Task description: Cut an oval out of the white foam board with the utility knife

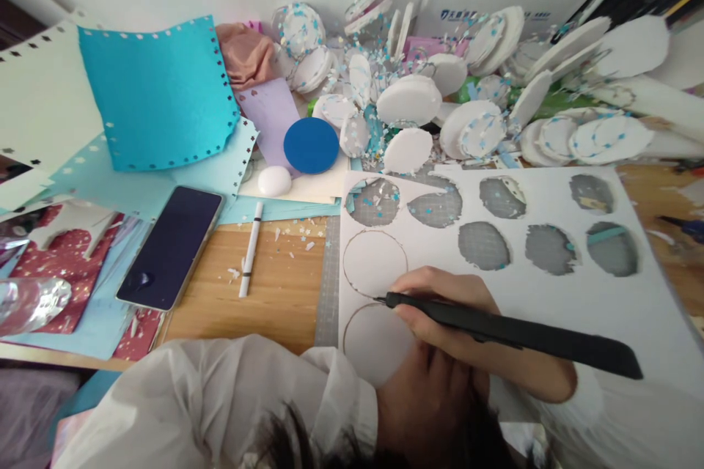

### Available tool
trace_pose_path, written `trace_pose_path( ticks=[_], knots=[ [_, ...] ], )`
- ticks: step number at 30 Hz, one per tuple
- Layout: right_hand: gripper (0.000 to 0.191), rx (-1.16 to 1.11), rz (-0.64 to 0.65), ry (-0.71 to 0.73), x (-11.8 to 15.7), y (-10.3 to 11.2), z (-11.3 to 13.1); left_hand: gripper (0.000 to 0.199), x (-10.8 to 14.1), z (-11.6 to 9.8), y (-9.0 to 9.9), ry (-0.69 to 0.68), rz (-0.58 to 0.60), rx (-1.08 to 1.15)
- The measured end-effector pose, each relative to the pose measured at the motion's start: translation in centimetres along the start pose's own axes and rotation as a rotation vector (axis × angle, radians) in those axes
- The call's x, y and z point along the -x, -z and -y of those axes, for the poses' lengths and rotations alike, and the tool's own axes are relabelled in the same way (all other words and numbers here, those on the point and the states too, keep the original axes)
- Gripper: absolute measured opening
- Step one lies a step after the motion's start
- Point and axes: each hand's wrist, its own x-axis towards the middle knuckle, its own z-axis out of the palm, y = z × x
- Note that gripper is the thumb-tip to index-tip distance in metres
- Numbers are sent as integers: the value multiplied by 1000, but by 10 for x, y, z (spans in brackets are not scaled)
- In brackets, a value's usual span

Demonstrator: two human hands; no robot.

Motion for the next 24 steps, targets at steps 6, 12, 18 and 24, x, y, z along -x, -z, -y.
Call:
trace_pose_path(
  ticks=[6, 12, 18, 24],
  knots=[
    [10, 16, 5, 59, -3, -2, 6, 49, -4, -1, 4, 37, 15, -55],
    [12, -25, -175, 25, -2, -2, -10, 45, -1, 1, -5, -32, -2, -50],
    [31, -266, -419, -34, -11, 6, -32, 36, 0, 4, -8, -52, -128, -93],
    [25, -297, -411, 59, -3, 24, -24, 34, 2, 3, -8, -40, -123, -99]
  ],
)
